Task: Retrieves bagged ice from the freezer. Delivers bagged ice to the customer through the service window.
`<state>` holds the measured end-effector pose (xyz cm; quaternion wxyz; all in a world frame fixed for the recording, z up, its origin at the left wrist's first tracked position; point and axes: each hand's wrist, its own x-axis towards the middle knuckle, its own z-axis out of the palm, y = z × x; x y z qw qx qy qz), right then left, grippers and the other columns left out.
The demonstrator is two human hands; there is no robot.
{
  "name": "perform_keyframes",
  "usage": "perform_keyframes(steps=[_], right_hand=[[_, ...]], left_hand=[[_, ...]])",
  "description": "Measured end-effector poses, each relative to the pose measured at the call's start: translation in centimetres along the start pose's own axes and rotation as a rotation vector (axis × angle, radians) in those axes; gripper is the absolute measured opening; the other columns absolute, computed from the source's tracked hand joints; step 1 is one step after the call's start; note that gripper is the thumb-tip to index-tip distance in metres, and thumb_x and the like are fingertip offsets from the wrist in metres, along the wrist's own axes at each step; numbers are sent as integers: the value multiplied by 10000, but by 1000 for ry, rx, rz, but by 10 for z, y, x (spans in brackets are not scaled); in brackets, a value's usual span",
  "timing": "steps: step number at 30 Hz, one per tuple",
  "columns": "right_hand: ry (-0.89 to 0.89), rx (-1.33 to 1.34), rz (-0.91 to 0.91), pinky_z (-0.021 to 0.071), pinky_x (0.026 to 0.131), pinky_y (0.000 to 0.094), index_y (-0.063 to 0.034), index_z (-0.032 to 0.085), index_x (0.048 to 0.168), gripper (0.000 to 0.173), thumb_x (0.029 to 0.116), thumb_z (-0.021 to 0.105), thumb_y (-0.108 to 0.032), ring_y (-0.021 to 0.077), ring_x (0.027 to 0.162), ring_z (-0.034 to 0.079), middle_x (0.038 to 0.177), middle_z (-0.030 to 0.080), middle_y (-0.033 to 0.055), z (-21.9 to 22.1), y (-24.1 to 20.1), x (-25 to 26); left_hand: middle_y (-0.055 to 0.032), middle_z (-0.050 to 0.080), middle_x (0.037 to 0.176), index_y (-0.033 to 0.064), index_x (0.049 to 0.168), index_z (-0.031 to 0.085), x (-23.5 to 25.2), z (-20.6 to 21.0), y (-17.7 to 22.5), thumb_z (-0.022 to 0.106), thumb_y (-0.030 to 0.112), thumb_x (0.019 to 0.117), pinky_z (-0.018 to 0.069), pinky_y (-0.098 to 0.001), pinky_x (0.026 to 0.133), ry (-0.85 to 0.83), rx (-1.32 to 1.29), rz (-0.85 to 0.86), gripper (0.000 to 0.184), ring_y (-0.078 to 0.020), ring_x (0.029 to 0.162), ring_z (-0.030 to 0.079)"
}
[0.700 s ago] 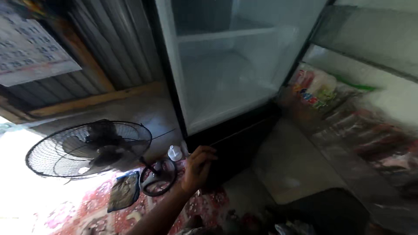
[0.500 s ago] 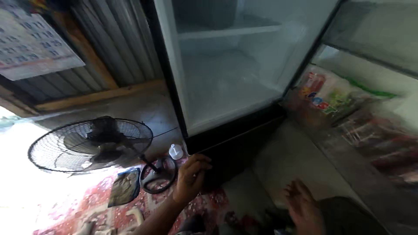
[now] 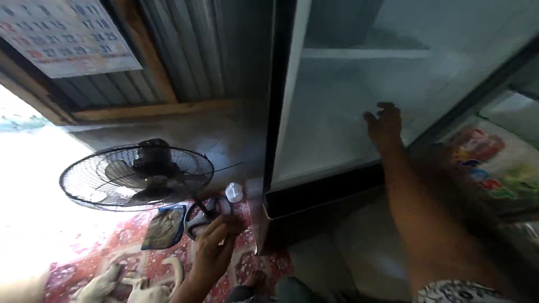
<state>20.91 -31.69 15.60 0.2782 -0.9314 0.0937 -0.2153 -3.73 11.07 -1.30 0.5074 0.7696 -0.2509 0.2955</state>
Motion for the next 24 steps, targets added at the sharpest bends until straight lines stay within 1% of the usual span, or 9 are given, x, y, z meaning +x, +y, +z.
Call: perform_keyframes(steps=[2, 4, 9, 12, 14, 16, 18, 20, 24], right_hand=[[-69, -73, 93, 443, 1003, 688, 49, 563, 1343, 557, 1045, 549, -422, 508, 1212, 574, 1285, 600, 327, 10, 3, 16], [-148, -114, 142, 427, 1003, 704, 77, 597, 1289, 557, 1065, 510, -426, 510, 1218, 567, 1275, 599, 339, 14, 2, 22], [100, -112, -91, 435, 983, 699, 86, 614, 1197, 507, 1027, 585, -392, 532, 1175, 556, 1230, 591, 341, -3, -26, -8], [-107, -191, -102, 457, 895, 727, 53, 657, 1141, 671, 1035, 463, -581, 510, 1091, 619, 1126, 651, 312, -1, -50, -26], [-250, -171, -97, 463, 901, 733, 23, 666, 1191, 640, 1042, 463, -566, 499, 1085, 636, 1122, 671, 297, 9, -53, -24], [-292, -43, -92, 507, 909, 658, 12, 661, 1192, 521, 1083, 449, -452, 423, 1034, 673, 1101, 691, 243, 21, -47, -13], [-298, 163, -4, 546, 869, 513, 11, 652, 1234, 459, 1100, 446, -376, 293, 943, 668, 1068, 690, 175, 26, -44, -2], [-257, 367, 67, 496, 698, 321, -16, 639, 1245, 414, 1098, 452, -354, 122, 764, 555, 976, 637, 73, 24, -47, 6], [-118, 660, 26, 437, 534, 211, -93, 608, 1105, 301, 1090, 423, -330, 32, 575, 465, 782, 528, -54, 2, -73, 33]], left_hand=[[6, 716, 1046, 130, 978, 710, -4, -13, -8, 531, 137, 1020, 599, -283, 869, 29, 26, -40, 184, -111, 981, 691], [11, 713, 1050, 138, 970, 705, -7, -22, -12, 530, 146, 1020, 596, -282, 878, 54, 56, -74, 182, -106, 988, 690], [18, 713, 1033, 142, 970, 704, -2, -22, -14, 529, 143, 1012, 589, -276, 882, 82, 77, -87, 180, -97, 976, 687], [7, 715, 1031, 133, 969, 701, 6, -7, -11, 523, 155, 1028, 598, -276, 851, 48, 58, -66, 188, -101, 952, 690], [0, 712, 1033, 122, 963, 696, 15, 4, -7, 521, 148, 1029, 596, -272, 857, 24, 17, -22, 189, -102, 969, 687], [-6, 711, 1049, 110, 953, 697, 23, 15, -3, 523, 133, 1026, 593, -274, 886, -5, -30, 22, 190, -106, 1010, 684], [-20, 708, 1059, 98, 944, 692, 29, 23, 0, 528, 112, 1021, 589, -279, 898, -27, -58, 61, 181, -117, 1025, 680], [-27, 706, 1059, 92, 943, 689, 32, 28, 1, 526, 97, 1013, 587, -279, 897, -37, -75, 84, 178, -119, 1024, 680], [-34, 708, 1054, 90, 954, 695, 30, 32, 1, 521, 79, 1006, 589, -282, 891, -51, -95, 89, 183, -124, 1012, 682]])
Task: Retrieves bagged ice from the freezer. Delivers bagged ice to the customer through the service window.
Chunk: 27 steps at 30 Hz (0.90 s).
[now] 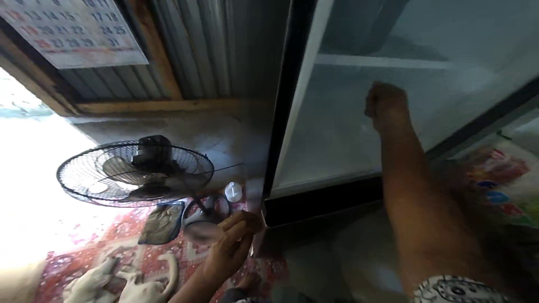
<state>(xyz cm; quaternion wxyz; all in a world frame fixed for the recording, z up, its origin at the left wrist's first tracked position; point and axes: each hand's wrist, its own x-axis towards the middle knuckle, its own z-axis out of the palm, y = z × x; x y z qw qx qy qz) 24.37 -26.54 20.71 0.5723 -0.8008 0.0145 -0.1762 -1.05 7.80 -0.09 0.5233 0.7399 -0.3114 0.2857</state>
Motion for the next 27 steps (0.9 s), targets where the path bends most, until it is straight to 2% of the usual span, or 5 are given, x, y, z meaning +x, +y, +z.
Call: perform_keyframes(steps=[5, 10, 16, 20, 27], right_hand=[[87, 273, -68, 573, 787, 385, -106, 554, 1092, 219, 1096, 424, -283, 109, 754, 545, 874, 473, -19, 8, -21, -7], [194, 449, -226, 603, 772, 436, -212, 484, 832, 285, 1102, 411, -267, 83, 574, 520, 637, 451, -93, -25, -26, -48], [130, 61, -450, 602, 667, 271, -297, 569, 877, 226, 1082, 475, -306, -2, 629, 578, 721, 541, -186, -92, -71, -147], [-30, -267, -499, 570, 547, 229, -201, 646, 938, 243, 1073, 507, -348, 13, 624, 615, 762, 605, -120, -120, -84, -207], [-438, -174, -346, 475, 529, 129, -175, 631, 782, 340, 1068, 499, -302, -30, 567, 528, 646, 548, -110, -85, -40, -244]], left_hand=[[-28, 708, 1053, 95, 936, 686, -2, 0, 1, 519, 82, 1002, 592, -274, 886, -13, 7, -13, 180, -116, 1008, 684], [-48, 711, 1049, 85, 989, 708, 5, 7, 5, 520, 84, 1007, 577, -292, 893, -89, 20, 27, 190, -133, 1012, 677], [-83, 694, 1161, 72, 1186, 699, 66, 57, 34, 588, 105, 997, 521, -355, 992, -109, -34, 154, 221, -191, 1108, 631], [-123, 575, 1430, 87, 1510, 480, 106, 93, 69, 733, 424, 924, 451, -434, 1111, -321, -103, -92, 722, -250, 1320, 530], [-25, 717, 1101, -3, 1280, 588, 83, 109, 75, 750, 201, 919, 597, -280, 884, -806, -969, -413, 446, -73, 991, 697]])
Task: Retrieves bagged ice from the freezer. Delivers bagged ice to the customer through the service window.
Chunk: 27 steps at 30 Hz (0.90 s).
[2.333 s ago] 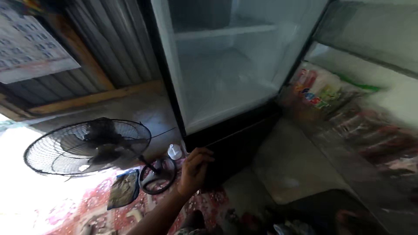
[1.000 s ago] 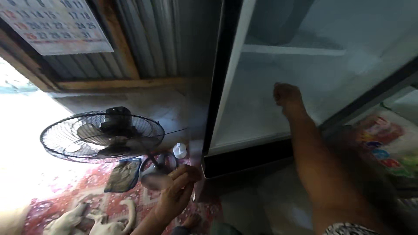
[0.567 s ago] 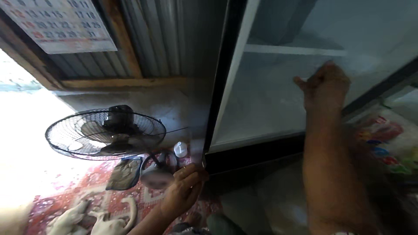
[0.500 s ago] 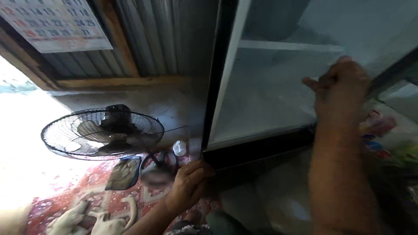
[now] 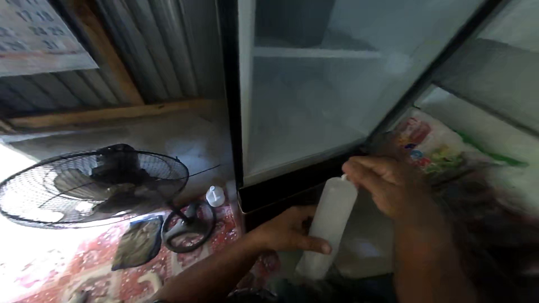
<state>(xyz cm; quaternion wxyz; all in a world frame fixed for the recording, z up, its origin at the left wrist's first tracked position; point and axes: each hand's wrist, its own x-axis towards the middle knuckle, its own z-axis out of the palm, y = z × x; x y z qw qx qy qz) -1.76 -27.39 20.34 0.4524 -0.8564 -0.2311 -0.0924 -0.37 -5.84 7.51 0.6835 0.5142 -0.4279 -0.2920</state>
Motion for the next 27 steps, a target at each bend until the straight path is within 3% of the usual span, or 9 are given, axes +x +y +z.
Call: perform_keyframes(steps=[4, 6, 8, 10, 13, 17, 20, 23, 27], right_hand=[[-198, 98, 71, 466, 529, 146, -144, 620, 758, 367, 1070, 479, -274, -9, 564, 521, 631, 533, -81, 12, 12, 20], [-214, 19, 159, 520, 565, 225, -94, 649, 886, 304, 1066, 494, -285, 57, 619, 575, 724, 589, -19, 13, 19, 47], [-76, -92, 278, 594, 687, 405, -67, 641, 1132, 280, 1043, 566, -321, 191, 816, 662, 1005, 654, 88, 7, 39, 84], [140, -257, 316, 583, 823, 544, -67, 590, 1289, 385, 1016, 630, -336, 322, 1038, 659, 1257, 608, 178, -3, 74, 124], [316, -479, 298, 470, 961, 678, 14, 576, 1345, 497, 978, 677, -307, 506, 1187, 562, 1337, 542, 336, -12, 124, 162], [305, -553, 506, 477, 916, 713, 34, 542, 1346, 572, 988, 658, -396, 527, 1125, 607, 1223, 617, 336, 9, 142, 183], [251, -633, 602, 444, 948, 726, 91, 612, 1225, 533, 1047, 556, -408, 534, 1153, 595, 1188, 632, 343, 20, 138, 190], [187, -564, 559, 446, 987, 675, 69, 638, 1228, 490, 1101, 438, -359, 481, 1181, 602, 1233, 637, 308, 14, 146, 194], [370, -271, 359, 505, 907, 582, 52, 598, 1264, 474, 1104, 415, -355, 365, 1077, 620, 1218, 621, 258, -7, 119, 184]], left_hand=[[8, 733, 1097, 57, 1248, 627, -15, -3, -23, 782, 174, 883, 598, -302, 899, 100, -172, 21, 413, -88, 1004, 705], [18, 745, 1070, 111, 1210, 662, -23, -7, -29, 791, 236, 885, 603, -299, 871, 158, -266, 80, 371, -84, 970, 712], [29, 750, 1074, 167, 1206, 691, -34, -12, -31, 791, 294, 885, 602, -295, 867, 218, -344, 136, 359, -77, 965, 713], [35, 750, 1093, 184, 1217, 686, -49, -19, -30, 804, 283, 875, 602, -293, 881, 288, -332, 178, 375, -77, 984, 714], [36, 746, 1121, 172, 1235, 676, -74, -29, -23, 840, 221, 833, 597, -299, 913, 383, -243, 193, 437, -85, 1023, 710], [40, 738, 1157, 178, 1265, 665, -102, -37, -19, 867, 205, 799, 595, -310, 933, 454, -154, 219, 509, -92, 1054, 703], [72, 730, 1175, 207, 1281, 660, -112, -38, -16, 868, 183, 793, 597, -295, 932, 501, -86, 263, 531, -71, 1061, 698], [94, 711, 1213, 226, 1303, 645, -114, -37, -13, 878, 167, 771, 594, -294, 944, 548, -12, 300, 584, -59, 1084, 686], [105, 630, 1310, 217, 1258, 671, -107, -43, -14, 909, 312, 739, 532, -274, 1029, 566, 266, 330, 579, -36, 1218, 584]])
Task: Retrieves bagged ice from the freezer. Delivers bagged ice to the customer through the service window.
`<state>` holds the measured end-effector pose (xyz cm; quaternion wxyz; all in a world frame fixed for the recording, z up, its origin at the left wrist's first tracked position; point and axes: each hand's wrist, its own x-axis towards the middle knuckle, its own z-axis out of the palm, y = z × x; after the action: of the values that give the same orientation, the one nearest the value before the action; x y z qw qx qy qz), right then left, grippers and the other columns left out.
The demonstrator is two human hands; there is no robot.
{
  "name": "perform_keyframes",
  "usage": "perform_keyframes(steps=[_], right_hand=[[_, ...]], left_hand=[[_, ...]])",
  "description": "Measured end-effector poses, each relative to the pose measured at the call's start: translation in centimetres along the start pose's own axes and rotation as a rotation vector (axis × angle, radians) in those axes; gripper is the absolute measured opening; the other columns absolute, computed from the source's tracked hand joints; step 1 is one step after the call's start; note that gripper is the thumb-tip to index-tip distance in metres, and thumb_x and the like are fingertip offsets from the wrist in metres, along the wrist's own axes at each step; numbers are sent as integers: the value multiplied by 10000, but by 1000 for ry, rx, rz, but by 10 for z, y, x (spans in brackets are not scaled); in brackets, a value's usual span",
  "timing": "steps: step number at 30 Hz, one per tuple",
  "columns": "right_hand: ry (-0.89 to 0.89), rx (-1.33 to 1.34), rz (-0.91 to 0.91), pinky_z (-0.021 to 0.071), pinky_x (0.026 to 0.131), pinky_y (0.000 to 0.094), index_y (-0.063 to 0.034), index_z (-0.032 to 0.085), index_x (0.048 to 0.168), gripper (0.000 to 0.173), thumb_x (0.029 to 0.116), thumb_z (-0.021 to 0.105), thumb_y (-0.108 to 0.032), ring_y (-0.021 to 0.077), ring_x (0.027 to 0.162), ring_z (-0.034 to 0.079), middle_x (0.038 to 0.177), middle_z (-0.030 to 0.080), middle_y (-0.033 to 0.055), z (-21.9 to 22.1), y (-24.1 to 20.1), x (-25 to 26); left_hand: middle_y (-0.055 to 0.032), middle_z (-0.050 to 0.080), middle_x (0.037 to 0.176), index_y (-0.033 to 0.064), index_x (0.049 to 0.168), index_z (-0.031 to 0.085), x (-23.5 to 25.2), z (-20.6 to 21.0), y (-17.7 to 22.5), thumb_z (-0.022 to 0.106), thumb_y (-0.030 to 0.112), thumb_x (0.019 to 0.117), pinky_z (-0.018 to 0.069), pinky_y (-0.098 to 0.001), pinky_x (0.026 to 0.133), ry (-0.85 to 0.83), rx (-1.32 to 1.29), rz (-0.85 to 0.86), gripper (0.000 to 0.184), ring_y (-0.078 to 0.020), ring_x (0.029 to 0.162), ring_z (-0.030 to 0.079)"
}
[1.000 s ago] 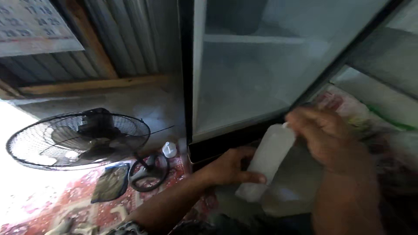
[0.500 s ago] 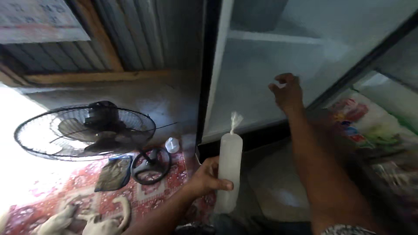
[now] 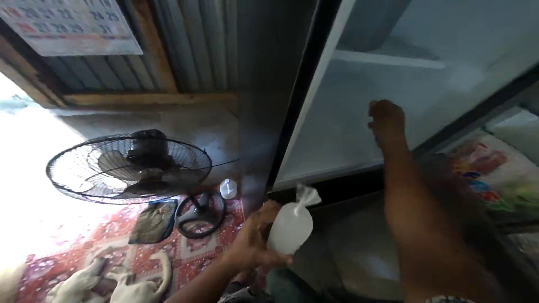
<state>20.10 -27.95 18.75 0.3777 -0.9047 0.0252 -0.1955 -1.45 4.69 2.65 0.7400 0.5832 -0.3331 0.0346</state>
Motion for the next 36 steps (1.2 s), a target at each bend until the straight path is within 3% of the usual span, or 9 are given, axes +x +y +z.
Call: perform_keyframes(steps=[7, 12, 15, 18, 21, 26, 30, 33, 36], right_hand=[[311, -333, -200, 502, 807, 541, 78, 596, 1120, 480, 1103, 381, -350, 340, 886, 622, 994, 621, 264, -104, -82, -85], [148, -343, -271, 442, 543, 312, -51, 617, 920, 341, 1076, 456, -309, 92, 589, 486, 713, 516, 23, -138, -86, -179], [-15, -204, -288, 368, 446, 225, -120, 609, 805, 311, 1049, 491, -274, 41, 498, 426, 616, 469, -47, -128, -65, -232], [-90, -69, -206, 354, 445, 176, -139, 572, 771, 314, 1047, 499, -269, 12, 500, 416, 610, 451, -65, -126, -38, -272], [-90, 8, -39, 418, 458, 195, -134, 587, 797, 314, 1060, 493, -278, 39, 509, 481, 616, 487, -42, -132, -14, -302], [-3, -49, 96, 410, 461, 219, -113, 594, 807, 335, 1069, 494, -295, 52, 497, 464, 604, 467, -29, -143, 12, -337], [13, -143, 133, 442, 481, 267, -88, 596, 840, 334, 1070, 505, -313, 90, 518, 489, 635, 492, 2, -155, 24, -363], [3, -284, 155, 524, 539, 323, -96, 629, 992, 282, 1063, 530, -349, 123, 580, 575, 719, 582, 26, -160, 29, -382], [112, -506, 143, 593, 707, 479, -125, 648, 1262, 368, 1035, 576, -405, 236, 825, 685, 1023, 684, 86, -166, 6, -410]], left_hand=[[-117, 399, 1582, 131, 1148, 727, 27, 22, -10, 906, 504, 704, 426, -412, 1162, -137, 84, 110, 607, -245, 1451, 393], [-117, 153, 1705, 136, 1167, 738, 43, 54, -8, 921, 479, 684, 313, -455, 1247, -372, -98, 14, 620, -283, 1558, 190], [53, 228, 1689, 221, 1203, 735, 39, 80, -6, 926, 400, 692, 419, -331, 1172, -577, -330, -122, 574, -97, 1476, 356], [152, 625, 1379, 278, 1245, 710, 23, 102, -9, 910, 377, 716, 556, -254, 989, -736, -530, -242, 574, -2, 1193, 618], [144, 705, 1235, 296, 1299, 671, 7, 121, -15, 898, 374, 732, 577, -246, 946, -843, -599, -338, 616, 1, 1112, 661], [149, 618, 1385, 292, 1415, 596, -12, 158, -21, 877, 338, 769, 541, -239, 999, -927, -781, -370, 705, 4, 1196, 612], [144, 656, 1334, 286, 1400, 611, -28, 177, -21, 844, 342, 812, 537, -221, 992, -959, -871, -373, 635, 16, 1177, 621], [147, 675, 1302, 298, 1392, 612, -40, 181, -22, 832, 356, 822, 540, -216, 986, -969, -873, -413, 614, 21, 1163, 631], [140, 682, 1292, 289, 1385, 617, -47, 179, -24, 839, 345, 816, 546, -224, 983, -972, -862, -435, 613, 12, 1156, 638]])
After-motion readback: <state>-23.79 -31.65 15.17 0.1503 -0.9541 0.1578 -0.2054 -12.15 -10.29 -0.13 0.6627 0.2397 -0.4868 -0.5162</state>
